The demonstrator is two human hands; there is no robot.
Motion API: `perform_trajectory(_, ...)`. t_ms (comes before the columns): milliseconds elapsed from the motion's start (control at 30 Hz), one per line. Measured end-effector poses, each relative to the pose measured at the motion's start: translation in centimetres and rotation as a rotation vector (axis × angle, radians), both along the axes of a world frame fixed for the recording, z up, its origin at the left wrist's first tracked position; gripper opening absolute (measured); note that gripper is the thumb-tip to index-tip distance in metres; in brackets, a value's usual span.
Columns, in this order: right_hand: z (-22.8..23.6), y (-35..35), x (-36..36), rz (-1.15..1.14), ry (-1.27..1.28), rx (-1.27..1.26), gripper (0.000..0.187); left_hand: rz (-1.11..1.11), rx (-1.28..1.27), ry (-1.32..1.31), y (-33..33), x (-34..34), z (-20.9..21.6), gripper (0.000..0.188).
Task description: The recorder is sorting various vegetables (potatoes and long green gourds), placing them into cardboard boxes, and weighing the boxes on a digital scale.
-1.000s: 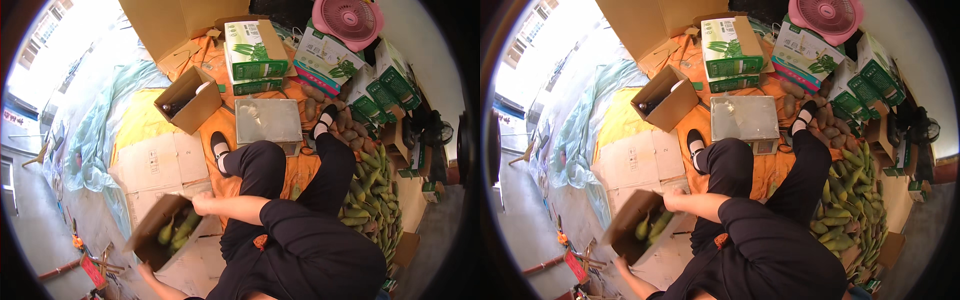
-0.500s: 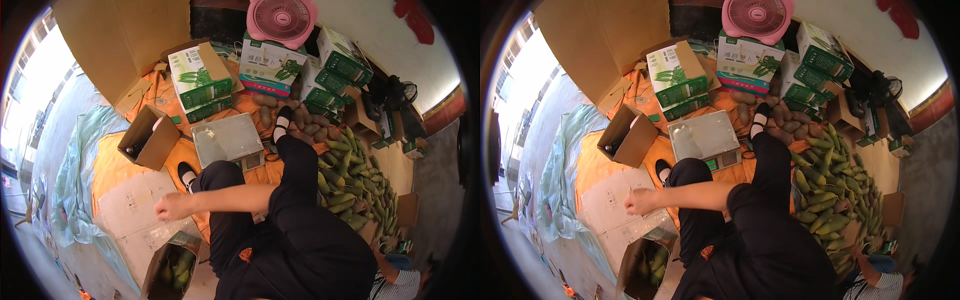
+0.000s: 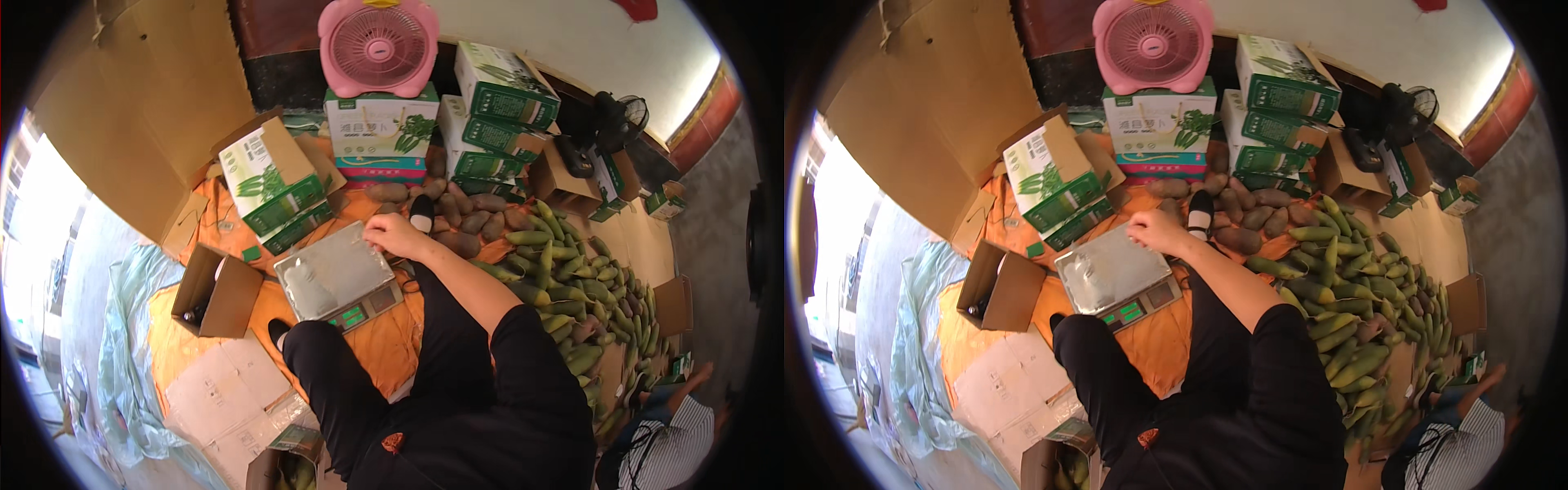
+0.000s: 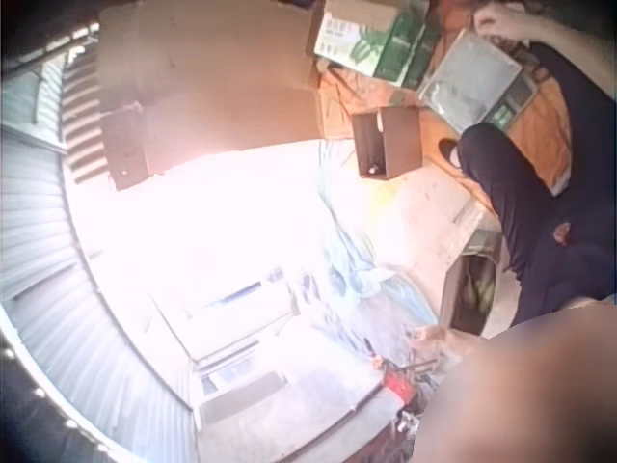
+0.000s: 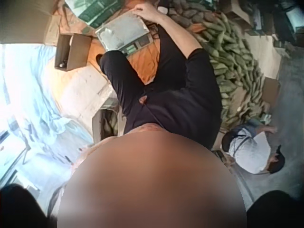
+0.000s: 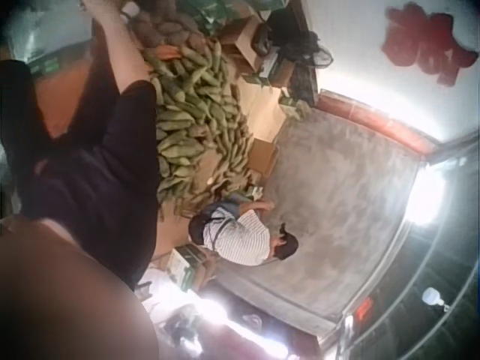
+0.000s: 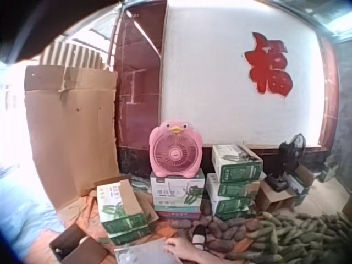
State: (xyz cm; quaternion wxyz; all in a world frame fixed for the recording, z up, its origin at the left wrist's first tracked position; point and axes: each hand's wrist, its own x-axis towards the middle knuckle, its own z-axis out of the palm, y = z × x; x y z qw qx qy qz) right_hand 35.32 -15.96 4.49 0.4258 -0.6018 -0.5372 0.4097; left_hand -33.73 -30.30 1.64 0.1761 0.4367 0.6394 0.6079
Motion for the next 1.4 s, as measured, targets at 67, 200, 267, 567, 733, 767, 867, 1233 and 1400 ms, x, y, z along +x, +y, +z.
perform_trajectory(67,-1.5,-1.7,5.1,-0.23,0.058,-0.147,0.018,-0.035,0.083,-0.04,3.3,4.0,0.1,0.027)
perform_trajectory(200,-2.8,-4.3,13.0,-0.536,0.222,-0.14,0.016,-0.295,-0.072,0.515,11.3,19.3,6.2,0.019)
perform_trajectory(267,-2.7,-5.2,17.0,-0.649,0.199,-0.178,0.014,-0.529,-0.079,0.495,14.0,28.3,8.3,0.018)
perform_trajectory(567,1.3,-9.9,35.0,-1.246,0.252,0.083,0.013,-1.111,-0.433,1.257,17.3,43.9,6.4,0.023)
perform_trajectory(733,4.6,-9.9,41.3,-1.334,0.169,0.198,0.027,-1.007,-0.567,1.407,17.8,43.1,5.0,0.023)
perform_trajectory(767,5.1,-9.7,42.4,-1.364,0.173,0.233,0.032,-1.028,-0.505,1.347,18.0,43.4,4.8,0.023)
perform_trajectory(867,6.4,-8.7,44.3,-1.375,0.155,0.273,0.05,-1.005,-0.574,1.423,17.9,44.6,5.6,0.023)
perform_trajectory(1233,6.6,-6.2,48.0,-1.295,0.001,0.252,0.084,-0.987,-0.599,1.385,18.3,45.2,5.5,0.022)
perform_trajectory(1400,5.1,-5.3,48.7,-1.065,-0.06,0.26,0.035,-0.999,-0.545,1.42,18.5,44.3,4.9,0.022)
